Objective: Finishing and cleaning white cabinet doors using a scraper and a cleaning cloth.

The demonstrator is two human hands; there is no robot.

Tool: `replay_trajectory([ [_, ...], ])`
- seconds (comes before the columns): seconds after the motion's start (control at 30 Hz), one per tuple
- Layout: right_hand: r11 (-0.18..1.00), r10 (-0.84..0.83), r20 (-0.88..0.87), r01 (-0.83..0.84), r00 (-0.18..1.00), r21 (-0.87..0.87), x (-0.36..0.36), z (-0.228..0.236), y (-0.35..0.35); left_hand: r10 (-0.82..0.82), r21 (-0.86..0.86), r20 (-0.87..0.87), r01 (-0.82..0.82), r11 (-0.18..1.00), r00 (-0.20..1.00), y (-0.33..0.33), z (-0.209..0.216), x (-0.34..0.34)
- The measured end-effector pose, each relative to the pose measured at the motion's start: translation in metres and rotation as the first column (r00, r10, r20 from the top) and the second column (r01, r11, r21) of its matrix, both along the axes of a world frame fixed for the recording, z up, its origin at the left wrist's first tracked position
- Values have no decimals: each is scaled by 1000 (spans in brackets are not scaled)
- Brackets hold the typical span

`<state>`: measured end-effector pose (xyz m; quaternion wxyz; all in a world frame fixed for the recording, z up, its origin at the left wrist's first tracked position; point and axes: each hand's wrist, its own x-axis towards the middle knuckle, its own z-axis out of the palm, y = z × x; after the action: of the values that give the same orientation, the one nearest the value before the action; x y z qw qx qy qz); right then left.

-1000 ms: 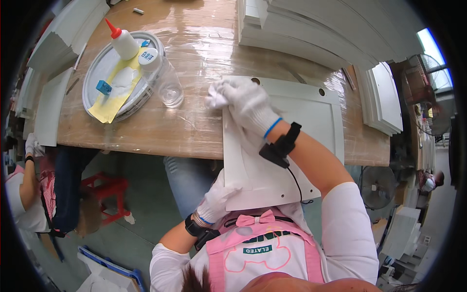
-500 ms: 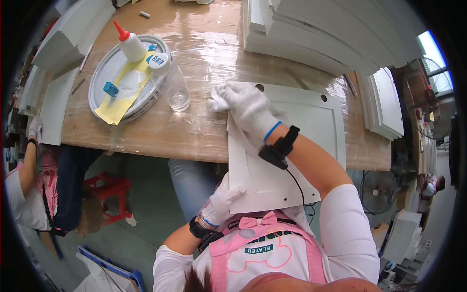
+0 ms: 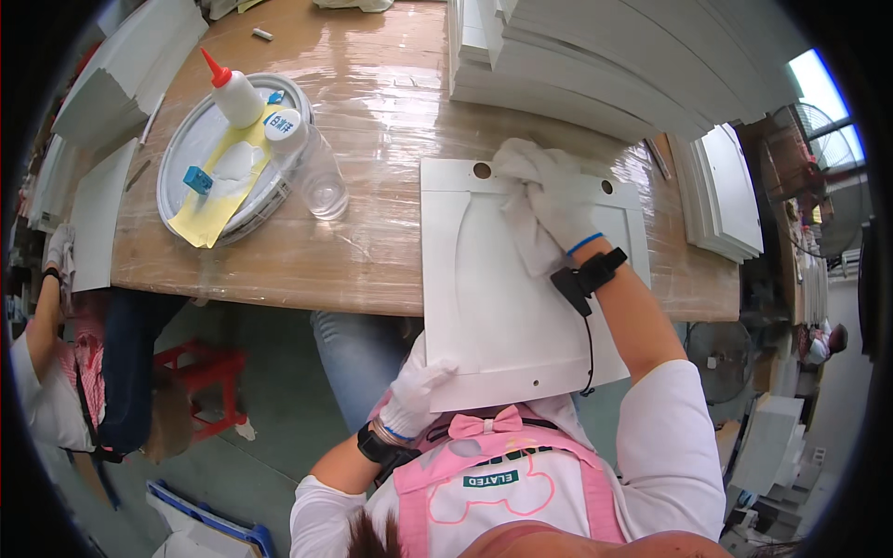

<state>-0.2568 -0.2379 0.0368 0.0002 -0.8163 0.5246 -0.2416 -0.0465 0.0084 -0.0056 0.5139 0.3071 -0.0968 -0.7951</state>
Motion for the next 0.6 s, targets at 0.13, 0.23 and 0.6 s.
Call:
replay_trajectory([
  [0.13,949,-287,-9,286,958,132,-48,14,6,-20,0,42,20,1000,999,1,-1,2],
  [0.23,997,-59,-26,60,998,46,-5,16,18,-22,13,43,22,1000,999,0,-1,3],
  [0.6,971,214,-107,-224,971,-85,-20,-2,21,39,-18,26,-38,999,999,6,-6,2],
])
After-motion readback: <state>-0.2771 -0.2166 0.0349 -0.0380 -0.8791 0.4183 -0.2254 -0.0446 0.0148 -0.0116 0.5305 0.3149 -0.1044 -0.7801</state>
